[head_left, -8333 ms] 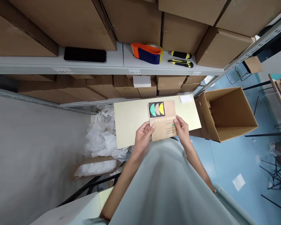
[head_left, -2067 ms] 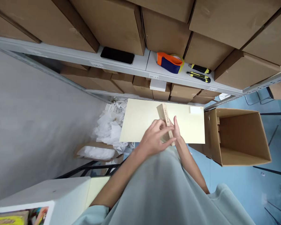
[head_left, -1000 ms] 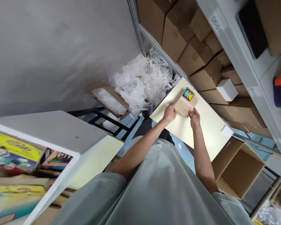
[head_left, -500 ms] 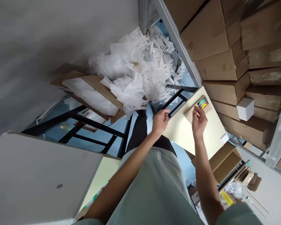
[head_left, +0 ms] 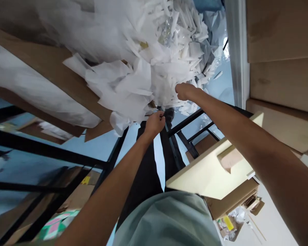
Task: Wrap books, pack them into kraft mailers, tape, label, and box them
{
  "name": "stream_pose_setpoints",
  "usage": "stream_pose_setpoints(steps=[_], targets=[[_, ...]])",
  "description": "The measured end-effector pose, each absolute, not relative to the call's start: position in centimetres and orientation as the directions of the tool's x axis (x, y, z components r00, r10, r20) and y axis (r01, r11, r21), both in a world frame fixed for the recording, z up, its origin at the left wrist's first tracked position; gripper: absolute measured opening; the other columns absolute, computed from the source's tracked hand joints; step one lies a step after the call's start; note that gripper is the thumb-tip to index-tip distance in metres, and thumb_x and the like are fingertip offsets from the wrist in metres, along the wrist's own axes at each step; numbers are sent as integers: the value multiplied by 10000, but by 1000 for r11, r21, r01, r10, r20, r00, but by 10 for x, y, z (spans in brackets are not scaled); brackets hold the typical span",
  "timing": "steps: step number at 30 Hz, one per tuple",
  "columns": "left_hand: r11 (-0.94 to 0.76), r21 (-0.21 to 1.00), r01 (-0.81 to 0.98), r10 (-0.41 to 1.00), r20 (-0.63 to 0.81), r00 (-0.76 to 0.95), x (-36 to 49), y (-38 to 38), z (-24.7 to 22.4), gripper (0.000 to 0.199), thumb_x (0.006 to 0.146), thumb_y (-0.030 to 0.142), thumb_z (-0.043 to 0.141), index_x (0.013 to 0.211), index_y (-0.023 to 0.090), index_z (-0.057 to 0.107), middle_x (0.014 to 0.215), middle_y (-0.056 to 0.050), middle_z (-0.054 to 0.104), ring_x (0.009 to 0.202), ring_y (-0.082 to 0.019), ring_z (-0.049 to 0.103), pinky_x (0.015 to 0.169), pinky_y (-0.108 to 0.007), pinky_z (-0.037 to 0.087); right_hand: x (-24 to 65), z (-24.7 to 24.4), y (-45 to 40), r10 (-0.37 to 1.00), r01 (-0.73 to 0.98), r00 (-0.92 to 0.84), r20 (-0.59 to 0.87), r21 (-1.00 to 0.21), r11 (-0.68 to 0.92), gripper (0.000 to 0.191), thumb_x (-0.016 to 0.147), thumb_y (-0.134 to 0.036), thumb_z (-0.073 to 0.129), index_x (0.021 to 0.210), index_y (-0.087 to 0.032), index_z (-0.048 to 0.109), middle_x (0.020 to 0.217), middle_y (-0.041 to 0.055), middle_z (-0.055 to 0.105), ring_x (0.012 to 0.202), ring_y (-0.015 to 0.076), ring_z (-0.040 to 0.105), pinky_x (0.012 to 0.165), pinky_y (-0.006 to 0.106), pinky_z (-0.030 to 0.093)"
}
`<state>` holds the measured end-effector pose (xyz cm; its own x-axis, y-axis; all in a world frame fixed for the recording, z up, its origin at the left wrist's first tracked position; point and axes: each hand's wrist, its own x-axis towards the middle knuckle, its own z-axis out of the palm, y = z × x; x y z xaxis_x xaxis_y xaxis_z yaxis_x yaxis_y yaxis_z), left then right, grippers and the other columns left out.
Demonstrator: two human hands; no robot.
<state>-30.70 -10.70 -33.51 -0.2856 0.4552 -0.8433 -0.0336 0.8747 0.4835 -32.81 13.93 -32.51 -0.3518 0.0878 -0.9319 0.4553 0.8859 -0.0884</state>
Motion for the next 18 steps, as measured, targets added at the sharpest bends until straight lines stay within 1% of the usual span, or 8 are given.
stream_pose_setpoints(steps=[2,4,8,9,11,14,16,18], targets=[[871,491,-40,458,-837,-301,-304,-97,-375,446,1008,210,568,1425,148,712,1430,-156,754,1247,-312,741,1156,-411,519,-329,-374,133,107,406,-285,-953,-19,914,343,874,-170,840,1214,-133,811,1297,210,775,1277,443,735,1069,551,610],[871,487,-61,447,-838,-313,-299,-85,-415,474,1007,211,564,1457,145,695,1443,-167,744,1273,-324,728,1177,-429,507,-327,-422,127,112,377,-245,-963,12,926,332,846,-148,863,1175,-143,816,1251,207,788,1276,448,741,1068,565,617],[874,459,-162,394,-863,-318,-285,-65,-484,499,1003,180,545,1482,125,673,1478,-183,719,1341,-330,695,1208,-445,489,-319,-511,121,91,408,-197,-976,3,913,365,828,-104,846,1189,-141,808,1213,197,804,1267,438,753,1074,563,632],[875,448,-183,376,-867,-326,-280,-62,-498,501,1002,173,542,1483,117,670,1488,-189,711,1365,-333,682,1218,-448,480,-316,-530,121,86,433,-195,-977,-7,901,392,833,-113,836,1222,-143,799,1237,193,801,1280,432,749,1088,562,630],[877,431,-213,344,-872,-348,-270,-57,-521,504,1004,168,540,1489,101,662,1495,-209,699,1386,-342,669,1233,-458,464,-308,-563,120,97,492,-201,-975,-15,870,476,866,-142,786,1342,-148,758,1357,195,767,1334,414,725,1140,570,607],[862,433,-264,326,-872,-366,-256,-52,-547,499,994,156,552,1477,115,668,1470,-208,709,1381,-342,672,1231,-460,469,-294,-597,117,142,595,-211,-967,-11,804,595,931,-144,648,1526,-141,645,1564,206,648,1459,375,646,1237,567,535],[841,445,-308,327,-872,-365,-249,-50,-558,488,980,142,567,1454,133,682,1465,-193,716,1397,-335,663,1233,-454,471,-285,-609,114,163,645,-248,-955,-38,763,614,959,-113,559,1572,-125,603,1624,197,602,1529,339,585,1287,533,488],[827,444,-345,326,-878,-350,-244,-49,-565,480,977,134,566,1441,131,689,1466,-196,716,1392,-332,668,1230,-453,475,-279,-615,111,181,674,-307,-934,-79,735,617,973,-89,506,1583,-121,593,1641,177,594,1554,309,557,1313,498,458]])
